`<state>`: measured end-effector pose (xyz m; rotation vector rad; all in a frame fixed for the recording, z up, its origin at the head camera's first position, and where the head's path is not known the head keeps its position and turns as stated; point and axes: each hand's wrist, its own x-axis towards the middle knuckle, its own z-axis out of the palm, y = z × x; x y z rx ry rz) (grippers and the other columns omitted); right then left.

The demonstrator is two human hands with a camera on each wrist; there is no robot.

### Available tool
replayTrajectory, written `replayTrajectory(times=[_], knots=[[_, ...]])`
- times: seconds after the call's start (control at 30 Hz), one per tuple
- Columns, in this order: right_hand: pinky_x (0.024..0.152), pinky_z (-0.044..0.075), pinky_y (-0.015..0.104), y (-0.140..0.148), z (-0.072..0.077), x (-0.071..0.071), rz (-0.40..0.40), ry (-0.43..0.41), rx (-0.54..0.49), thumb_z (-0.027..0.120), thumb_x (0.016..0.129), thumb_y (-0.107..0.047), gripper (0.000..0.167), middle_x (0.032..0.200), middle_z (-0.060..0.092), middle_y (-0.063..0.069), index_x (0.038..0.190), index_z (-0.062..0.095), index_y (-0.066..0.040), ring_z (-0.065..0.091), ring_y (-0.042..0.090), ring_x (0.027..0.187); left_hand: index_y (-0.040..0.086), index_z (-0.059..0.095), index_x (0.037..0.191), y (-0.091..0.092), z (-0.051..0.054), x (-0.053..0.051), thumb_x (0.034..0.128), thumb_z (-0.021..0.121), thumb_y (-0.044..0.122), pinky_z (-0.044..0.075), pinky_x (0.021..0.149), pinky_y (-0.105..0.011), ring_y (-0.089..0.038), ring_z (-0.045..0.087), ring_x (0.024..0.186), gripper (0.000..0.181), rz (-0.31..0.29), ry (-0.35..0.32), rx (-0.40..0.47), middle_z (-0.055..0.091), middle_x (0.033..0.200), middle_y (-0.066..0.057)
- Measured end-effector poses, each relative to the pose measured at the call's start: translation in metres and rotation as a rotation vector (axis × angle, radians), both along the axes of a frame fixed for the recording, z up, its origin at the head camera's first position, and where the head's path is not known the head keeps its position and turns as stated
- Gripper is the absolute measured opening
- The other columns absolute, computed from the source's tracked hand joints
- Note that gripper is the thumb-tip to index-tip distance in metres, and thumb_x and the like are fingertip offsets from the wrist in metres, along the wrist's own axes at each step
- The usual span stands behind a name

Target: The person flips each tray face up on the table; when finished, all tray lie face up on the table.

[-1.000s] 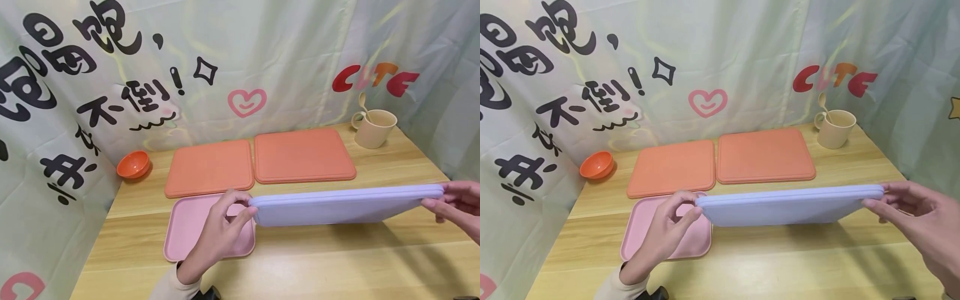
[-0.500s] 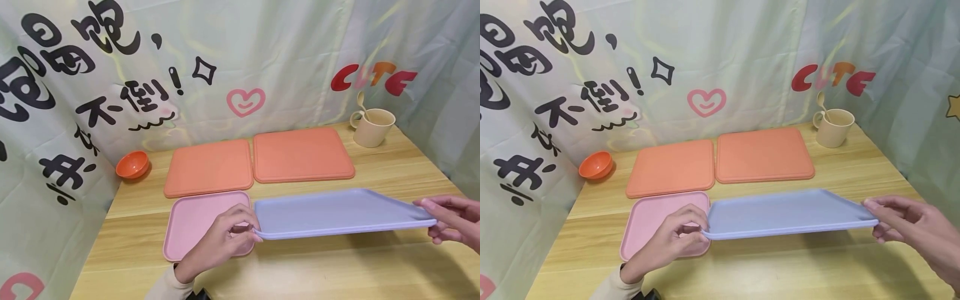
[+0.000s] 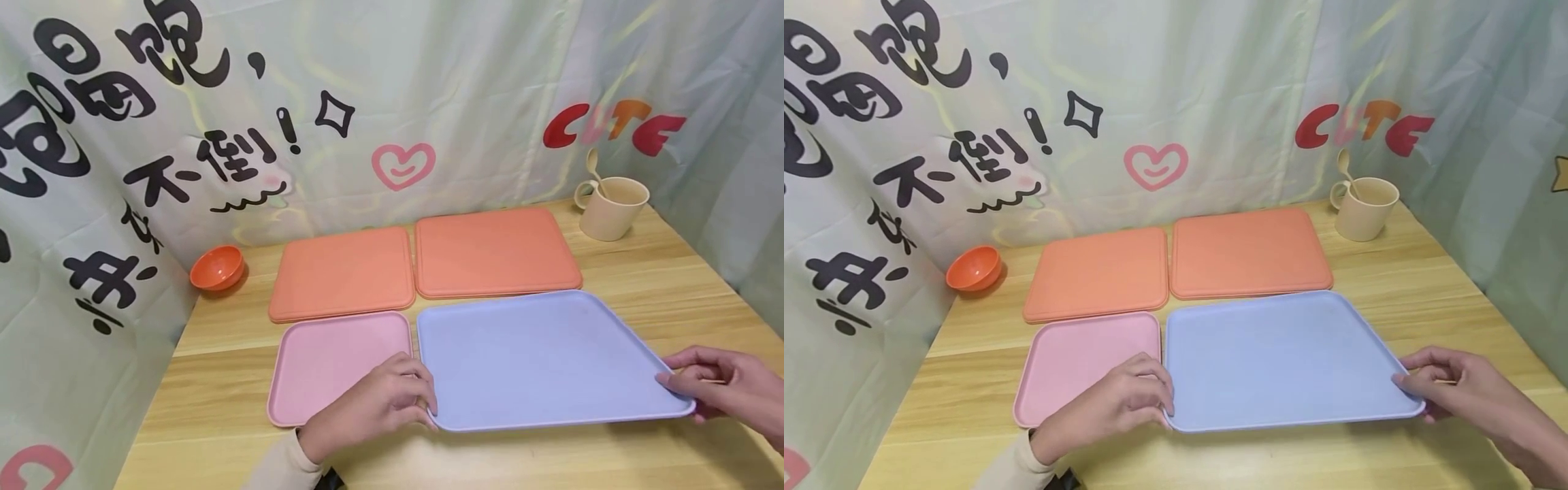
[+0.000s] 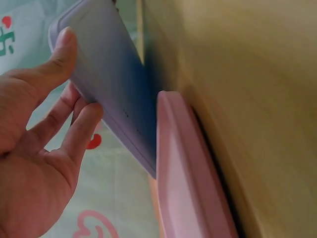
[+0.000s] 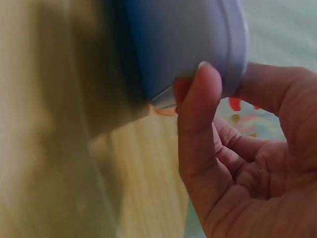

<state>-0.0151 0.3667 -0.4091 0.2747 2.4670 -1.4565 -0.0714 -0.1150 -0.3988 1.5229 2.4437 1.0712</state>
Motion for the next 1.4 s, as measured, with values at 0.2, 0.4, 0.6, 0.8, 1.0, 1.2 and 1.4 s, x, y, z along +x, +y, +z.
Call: replayTrajectory(times=[0.2, 0.4, 0.6, 0.8, 1.0, 1.2, 1.4], knots=[[0.058, 0.058, 0.031, 0.004, -0.011, 0.002, 0.157, -0.041, 0.002, 0.062, 0.101, -0.01, 0.016, 0.077, 0.067, -0.002, 0.106, 0.061, 0.005, 0.061, 0.012, 0.064, 0.023, 0.073, 0.083, 0.004, -0.007, 0.002, 0.0858, 0.081, 0.023, 0.036, 0.083, -0.006, -0.002, 0.048, 0.097, 0.009, -0.006, 0.125, -0.17, 0.061, 0.094, 0.016], [0.062, 0.059, 0.031, -0.009, -0.017, -0.004, 0.156, -0.123, 0.14, 0.067, 0.098, -0.013, 0.019, 0.085, 0.057, 0.001, 0.103, 0.062, 0.005, 0.061, 0.015, 0.072, 0.028, 0.076, 0.082, 0.009, -0.014, 0.004, 0.0837, 0.081, 0.032, 0.038, 0.071, -0.004, -0.002, 0.049, 0.098, 0.006, -0.044, 0.289, -0.328, 0.062, 0.094, 0.018], [0.061, 0.056, 0.028, -0.017, -0.019, -0.007, 0.15, -0.164, 0.244, 0.07, 0.093, -0.008, 0.013, 0.082, 0.054, 0.001, 0.094, 0.062, 0.001, 0.058, 0.016, 0.075, 0.033, 0.077, 0.082, 0.014, -0.017, 0.007, 0.0806, 0.082, 0.037, 0.038, 0.06, -0.006, -0.002, 0.049, 0.093, 0.007, -0.041, 0.433, -0.429, 0.061, 0.092, 0.02], [0.056, 0.053, 0.025, -0.017, -0.017, -0.006, 0.193, -0.012, 0.37, 0.077, 0.089, -0.014, 0.018, 0.078, 0.056, 0.0, 0.089, 0.064, -0.002, 0.051, 0.006, 0.067, 0.032, 0.078, 0.086, 0.015, -0.015, 0.009, 0.0783, 0.082, 0.046, 0.046, 0.067, -0.01, -0.002, 0.054, 0.096, 0.016, -0.041, 0.459, -0.434, 0.065, 0.097, 0.019], [0.056, 0.054, 0.026, -0.013, 0.0, -0.02, 0.155, 0.07, 0.41, 0.078, 0.091, -0.024, 0.036, 0.082, 0.062, 0.002, 0.102, 0.067, 0.008, 0.053, 0.003, 0.069, 0.017, 0.071, 0.129, 0.009, 0.001, 0.001, 0.0902, 0.072, 0.049, 0.046, 0.105, -0.028, -0.009, 0.056, 0.124, 0.05, 0.059, 0.139, -0.308, 0.065, 0.134, 0.005], [0.059, 0.053, 0.026, -0.016, 0.026, -0.052, 0.171, 0.116, 0.452, 0.077, 0.091, -0.032, 0.057, 0.09, 0.067, 0.006, 0.115, 0.062, 0.018, 0.061, 0.016, 0.081, 0.004, 0.054, 0.145, 0.005, 0.01, -0.036, 0.0968, 0.071, 0.025, 0.046, 0.108, -0.039, -0.026, 0.057, 0.128, 0.055, 0.231, -0.112, -0.141, 0.055, 0.147, -0.01], [0.072, 0.056, 0.035, -0.033, 0.039, -0.094, 0.23, 0.162, 0.442, 0.077, 0.091, -0.034, 0.067, 0.103, 0.069, 0.025, 0.124, 0.056, 0.021, 0.065, 0.04, 0.098, 0.0, 0.042, 0.152, 0.017, 0.016, -0.078, 0.0973, 0.07, 0.02, 0.049, 0.104, -0.045, -0.037, 0.056, 0.127, 0.065, 0.408, -0.319, -0.101, 0.048, 0.15, -0.019]])
